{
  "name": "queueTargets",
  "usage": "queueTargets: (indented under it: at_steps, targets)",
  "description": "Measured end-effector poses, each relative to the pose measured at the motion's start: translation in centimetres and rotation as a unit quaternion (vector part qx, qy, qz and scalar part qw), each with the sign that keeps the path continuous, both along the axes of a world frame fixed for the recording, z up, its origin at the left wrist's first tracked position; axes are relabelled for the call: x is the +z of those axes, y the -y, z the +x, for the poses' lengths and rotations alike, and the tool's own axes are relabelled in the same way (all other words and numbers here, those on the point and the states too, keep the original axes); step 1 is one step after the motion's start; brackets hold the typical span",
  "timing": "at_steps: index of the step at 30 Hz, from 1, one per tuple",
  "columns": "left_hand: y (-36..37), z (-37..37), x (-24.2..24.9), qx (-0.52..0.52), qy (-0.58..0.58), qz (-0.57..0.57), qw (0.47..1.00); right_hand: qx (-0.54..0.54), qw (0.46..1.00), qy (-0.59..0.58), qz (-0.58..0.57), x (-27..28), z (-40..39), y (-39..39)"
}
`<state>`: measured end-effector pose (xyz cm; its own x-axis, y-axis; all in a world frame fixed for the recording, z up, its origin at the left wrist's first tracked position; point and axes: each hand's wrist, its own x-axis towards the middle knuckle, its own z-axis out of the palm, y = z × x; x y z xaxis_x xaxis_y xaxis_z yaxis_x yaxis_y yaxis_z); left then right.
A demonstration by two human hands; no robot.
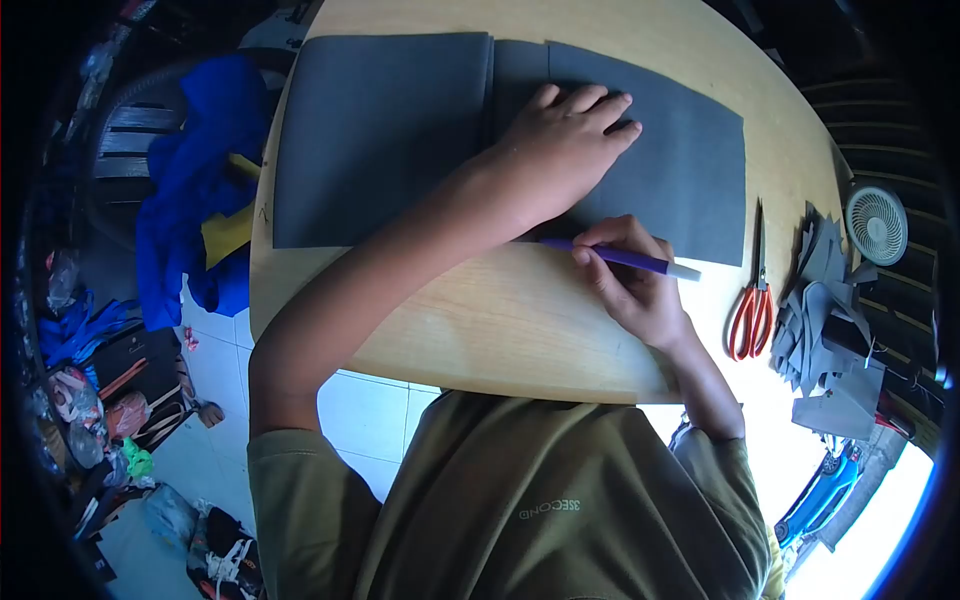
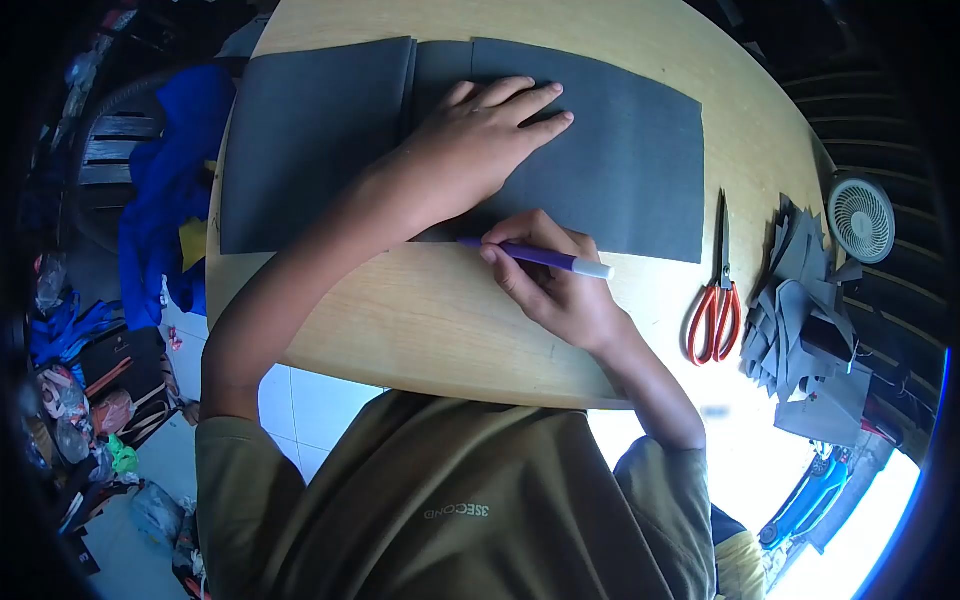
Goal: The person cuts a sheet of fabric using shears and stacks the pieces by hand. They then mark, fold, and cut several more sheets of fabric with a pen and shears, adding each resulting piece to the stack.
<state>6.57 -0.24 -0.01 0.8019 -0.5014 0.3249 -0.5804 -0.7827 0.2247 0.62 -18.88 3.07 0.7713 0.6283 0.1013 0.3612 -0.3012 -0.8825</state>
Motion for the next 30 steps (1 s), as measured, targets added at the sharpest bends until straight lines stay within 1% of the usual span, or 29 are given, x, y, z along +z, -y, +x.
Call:
queueTargets:
  at_steps: [1, 4, 10, 19, 22, 25, 28, 30]
  targets:
    - [0.0, 0.0, 0.0, 0.0, 0.001, 0.0, 1.0, -0.003, 1.0, 0.01, 0.002, -0.1, 0.0, 0.0]
    - [0.0, -0.1, 0.3, -0.006, -0.007, -0.003, 1.0, 0.003, 1.0, -0.016, 0.01, -0.2, 0.0, 0.2]
    - [0.0, 0.0, 0.1, -0.004, -0.002, -0.005, 1.0, 0.0, 1.0, -0.006, 0.001, 0.0, -0.1, 0.1]
    - [0.0, 0.0, 0.2, -0.007, -0.016, -0.002, 1.0, -0.001, 0.999, -0.021, 0.025, -0.4, 0.1, 0.3]
    - [-0.2, 0.0, 0.2, -0.012, -0.01, -0.011, 1.0, -0.06, 0.988, -0.101, 0.097, -1.1, -0.1, 0.6]
    - [-0.6, 0.5, 0.4, -0.023, -0.023, -0.007, 0.999, -0.107, 0.949, -0.19, 0.226, -0.6, -0.3, 0.6]
    - [-1.2, 1.4, 1.2, -0.052, -0.05, -0.042, 0.997, -0.118, 0.96, -0.116, 0.227, -0.1, 0.6, 1.4]
    - [-1.5, 2.0, 1.9, -0.077, -0.061, -0.119, 0.988, -0.125, 0.962, -0.082, 0.227, 0.7, 1.6, 2.6]
